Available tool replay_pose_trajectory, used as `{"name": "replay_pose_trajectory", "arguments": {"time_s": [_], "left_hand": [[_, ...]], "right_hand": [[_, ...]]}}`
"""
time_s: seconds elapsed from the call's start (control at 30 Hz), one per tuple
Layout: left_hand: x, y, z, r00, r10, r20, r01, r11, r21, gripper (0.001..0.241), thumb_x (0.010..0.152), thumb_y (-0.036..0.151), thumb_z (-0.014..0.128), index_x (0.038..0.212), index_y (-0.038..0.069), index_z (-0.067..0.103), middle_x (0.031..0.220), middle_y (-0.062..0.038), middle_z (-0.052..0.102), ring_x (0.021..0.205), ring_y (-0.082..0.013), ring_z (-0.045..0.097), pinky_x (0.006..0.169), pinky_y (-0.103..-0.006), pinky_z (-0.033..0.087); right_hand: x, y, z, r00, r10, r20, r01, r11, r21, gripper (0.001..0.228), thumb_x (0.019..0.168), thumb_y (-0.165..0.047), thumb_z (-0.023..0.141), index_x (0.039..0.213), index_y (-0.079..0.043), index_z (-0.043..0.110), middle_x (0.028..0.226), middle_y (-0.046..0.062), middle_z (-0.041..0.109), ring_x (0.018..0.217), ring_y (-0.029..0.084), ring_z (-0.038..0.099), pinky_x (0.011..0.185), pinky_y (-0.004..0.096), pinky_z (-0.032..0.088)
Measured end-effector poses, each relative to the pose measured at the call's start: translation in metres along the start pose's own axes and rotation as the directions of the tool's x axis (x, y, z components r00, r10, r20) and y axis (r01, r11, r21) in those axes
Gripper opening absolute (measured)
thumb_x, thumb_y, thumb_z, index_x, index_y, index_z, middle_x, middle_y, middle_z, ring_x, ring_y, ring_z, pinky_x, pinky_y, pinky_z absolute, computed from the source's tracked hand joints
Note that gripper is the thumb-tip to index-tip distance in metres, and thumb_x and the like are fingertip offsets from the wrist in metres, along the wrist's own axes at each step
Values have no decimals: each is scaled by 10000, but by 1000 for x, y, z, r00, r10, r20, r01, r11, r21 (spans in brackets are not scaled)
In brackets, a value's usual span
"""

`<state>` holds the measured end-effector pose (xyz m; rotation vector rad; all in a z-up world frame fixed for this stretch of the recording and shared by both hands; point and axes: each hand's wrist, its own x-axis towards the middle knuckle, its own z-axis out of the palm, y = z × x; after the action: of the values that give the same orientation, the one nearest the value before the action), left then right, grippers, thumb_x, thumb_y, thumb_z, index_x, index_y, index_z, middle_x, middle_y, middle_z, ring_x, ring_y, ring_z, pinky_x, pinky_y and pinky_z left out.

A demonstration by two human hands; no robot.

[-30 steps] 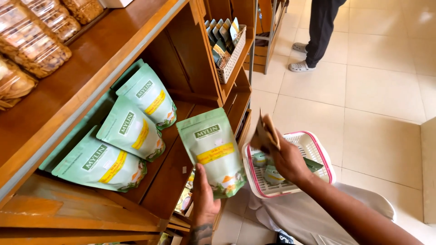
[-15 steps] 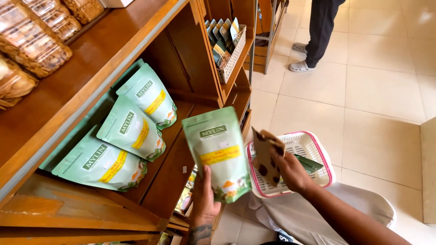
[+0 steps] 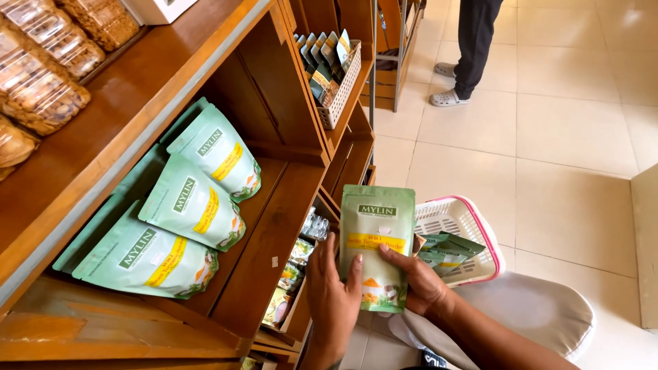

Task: Wiping down packaged product bags and wooden shelves with a cleaning cloth in a grocery store aisle.

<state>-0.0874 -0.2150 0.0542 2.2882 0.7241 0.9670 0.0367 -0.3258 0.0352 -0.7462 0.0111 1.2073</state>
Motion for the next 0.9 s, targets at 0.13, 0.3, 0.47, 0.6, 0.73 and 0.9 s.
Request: {"name": "replay_pose_trajectory", "arguments": {"time_s": [0.13,0.3,0.47,0.6,0.73,0.9], "left_hand": [[-7,10,0,972,118,201,-115,993,-25,751,1000,506,592,1511,-19,423,1466,-244,539,1317,-416,526,1089,-480,422],[3,-16,20,928,143,344,105,785,-610,906,1029,573,522,1626,2,149,1677,-206,281,1563,-370,283,1230,-471,271],[-26,-71,53,831,-10,557,551,154,-820,783,986,515,545,1597,124,251,1624,-97,384,1493,-267,393,1214,-437,334],[-46,-84,64,619,-36,785,708,-409,-577,687,945,508,574,1519,163,420,1438,-112,572,1272,-292,579,1070,-495,441],[-49,-72,66,633,31,774,726,-371,-579,612,1003,431,585,1497,86,478,1399,-98,624,1266,-262,609,1092,-453,488],[-28,-90,71,668,-225,709,565,-467,-680,630,889,447,627,1380,57,561,1320,-140,676,1186,-274,669,1020,-432,534]], "right_hand": [[0,-3,7,994,-87,-71,82,994,-75,477,963,-258,622,1363,-6,561,1211,163,703,1049,284,695,884,445,596],[-8,34,-6,920,-390,38,343,755,-559,560,1047,-339,480,1516,-35,444,1469,166,580,1367,267,516,1149,443,396],[-40,25,41,791,-437,428,369,-217,-904,735,936,-220,574,1604,-111,287,1646,254,221,1514,437,115,1173,558,186],[-9,-13,42,818,-381,431,209,-501,-840,775,921,-201,618,1621,-217,286,1707,182,106,1550,443,-27,1162,621,74],[10,-21,15,772,-472,425,236,-408,-882,633,1006,-178,587,1594,-207,356,1712,143,168,1575,416,29,1213,586,105],[-42,9,16,718,-321,618,490,-398,-776,748,847,-64,645,1549,-66,388,1656,221,243,1546,452,99,1216,567,131]]}}
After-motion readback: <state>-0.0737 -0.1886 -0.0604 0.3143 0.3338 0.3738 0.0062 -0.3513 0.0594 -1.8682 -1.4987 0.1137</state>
